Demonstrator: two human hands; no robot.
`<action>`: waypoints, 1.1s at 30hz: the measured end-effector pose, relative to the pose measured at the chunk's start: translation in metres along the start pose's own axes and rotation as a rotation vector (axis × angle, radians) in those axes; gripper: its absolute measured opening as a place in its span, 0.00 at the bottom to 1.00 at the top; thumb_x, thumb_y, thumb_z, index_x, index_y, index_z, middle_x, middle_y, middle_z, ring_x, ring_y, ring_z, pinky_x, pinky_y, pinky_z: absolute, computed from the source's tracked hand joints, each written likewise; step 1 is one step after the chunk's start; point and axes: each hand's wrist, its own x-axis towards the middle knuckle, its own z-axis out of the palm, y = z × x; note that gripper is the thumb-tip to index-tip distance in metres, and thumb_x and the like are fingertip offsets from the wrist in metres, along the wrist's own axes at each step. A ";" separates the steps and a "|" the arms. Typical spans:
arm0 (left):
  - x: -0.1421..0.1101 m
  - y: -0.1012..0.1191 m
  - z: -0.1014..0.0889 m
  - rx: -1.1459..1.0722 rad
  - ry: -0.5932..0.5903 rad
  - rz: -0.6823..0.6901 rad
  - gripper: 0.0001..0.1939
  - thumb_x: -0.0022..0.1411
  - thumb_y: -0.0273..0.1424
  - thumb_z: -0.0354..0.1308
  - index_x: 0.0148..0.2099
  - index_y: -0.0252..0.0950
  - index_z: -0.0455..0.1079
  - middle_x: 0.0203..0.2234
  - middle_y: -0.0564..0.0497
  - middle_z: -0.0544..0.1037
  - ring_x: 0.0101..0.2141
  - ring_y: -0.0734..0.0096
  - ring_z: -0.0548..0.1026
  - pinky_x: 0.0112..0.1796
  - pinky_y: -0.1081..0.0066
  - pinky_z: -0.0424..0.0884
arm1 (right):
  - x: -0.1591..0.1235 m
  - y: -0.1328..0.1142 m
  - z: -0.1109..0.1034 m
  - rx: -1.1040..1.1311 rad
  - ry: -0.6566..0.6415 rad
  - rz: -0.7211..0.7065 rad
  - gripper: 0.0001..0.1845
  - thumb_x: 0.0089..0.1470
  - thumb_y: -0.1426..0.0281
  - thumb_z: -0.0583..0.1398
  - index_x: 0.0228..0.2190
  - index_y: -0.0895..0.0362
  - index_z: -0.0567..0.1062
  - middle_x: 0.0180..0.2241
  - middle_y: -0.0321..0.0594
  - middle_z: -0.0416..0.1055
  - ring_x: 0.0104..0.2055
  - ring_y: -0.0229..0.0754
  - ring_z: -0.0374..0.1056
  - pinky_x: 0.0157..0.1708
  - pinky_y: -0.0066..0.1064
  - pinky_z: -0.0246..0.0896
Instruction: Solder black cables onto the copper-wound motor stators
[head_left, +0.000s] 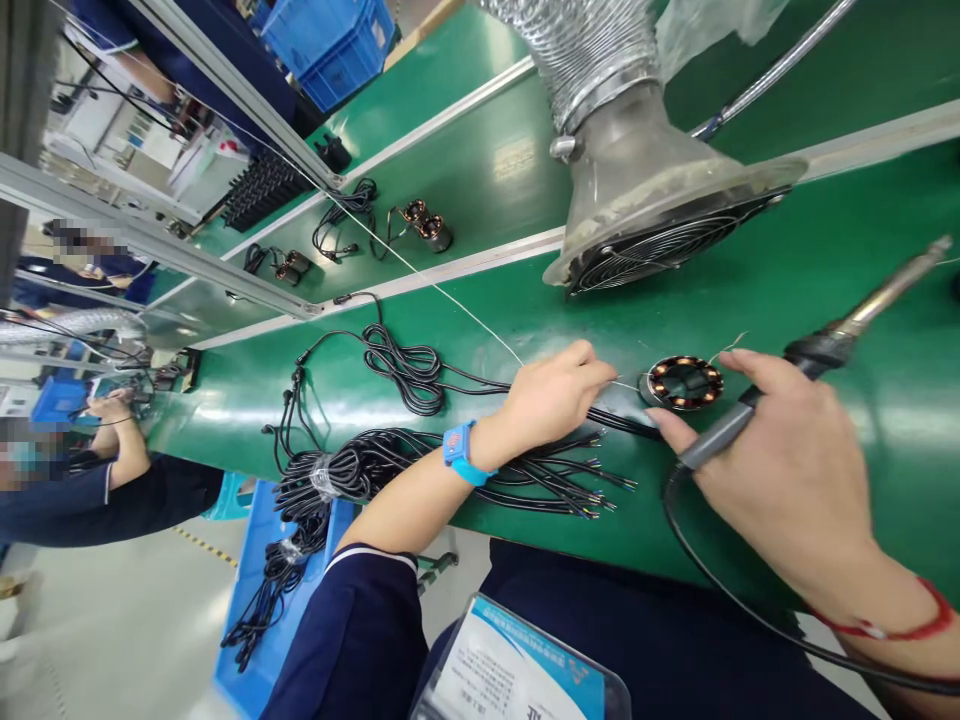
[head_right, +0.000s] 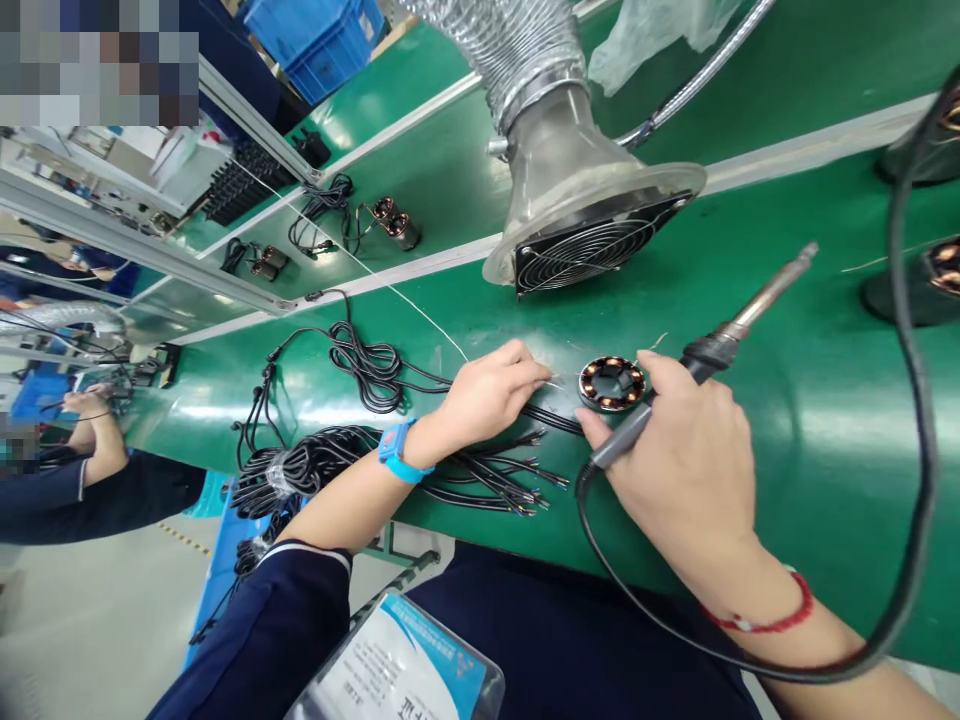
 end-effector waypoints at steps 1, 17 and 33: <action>0.001 -0.003 -0.004 -0.042 -0.026 0.066 0.18 0.69 0.32 0.41 0.51 0.35 0.71 0.43 0.47 0.71 0.42 0.70 0.70 0.41 0.70 0.66 | 0.000 -0.001 0.004 0.027 -0.003 0.008 0.45 0.57 0.40 0.42 0.50 0.69 0.66 0.39 0.53 0.69 0.35 0.51 0.63 0.31 0.41 0.59; 0.010 -0.003 -0.013 -1.024 -0.128 -0.227 0.15 0.59 0.38 0.57 0.33 0.29 0.64 0.25 0.56 0.63 0.27 0.82 0.59 0.31 0.76 0.57 | 0.010 0.016 0.023 0.460 -0.030 -0.215 0.29 0.62 0.50 0.48 0.53 0.59 0.62 0.46 0.42 0.69 0.43 0.41 0.69 0.37 0.35 0.69; 0.036 -0.005 -0.005 -1.039 -0.239 -0.037 0.15 0.60 0.38 0.56 0.32 0.28 0.67 0.27 0.52 0.69 0.30 0.81 0.63 0.35 0.76 0.60 | 0.006 0.015 0.025 0.405 -0.046 -0.237 0.31 0.62 0.48 0.46 0.53 0.60 0.61 0.44 0.44 0.69 0.39 0.43 0.68 0.33 0.36 0.66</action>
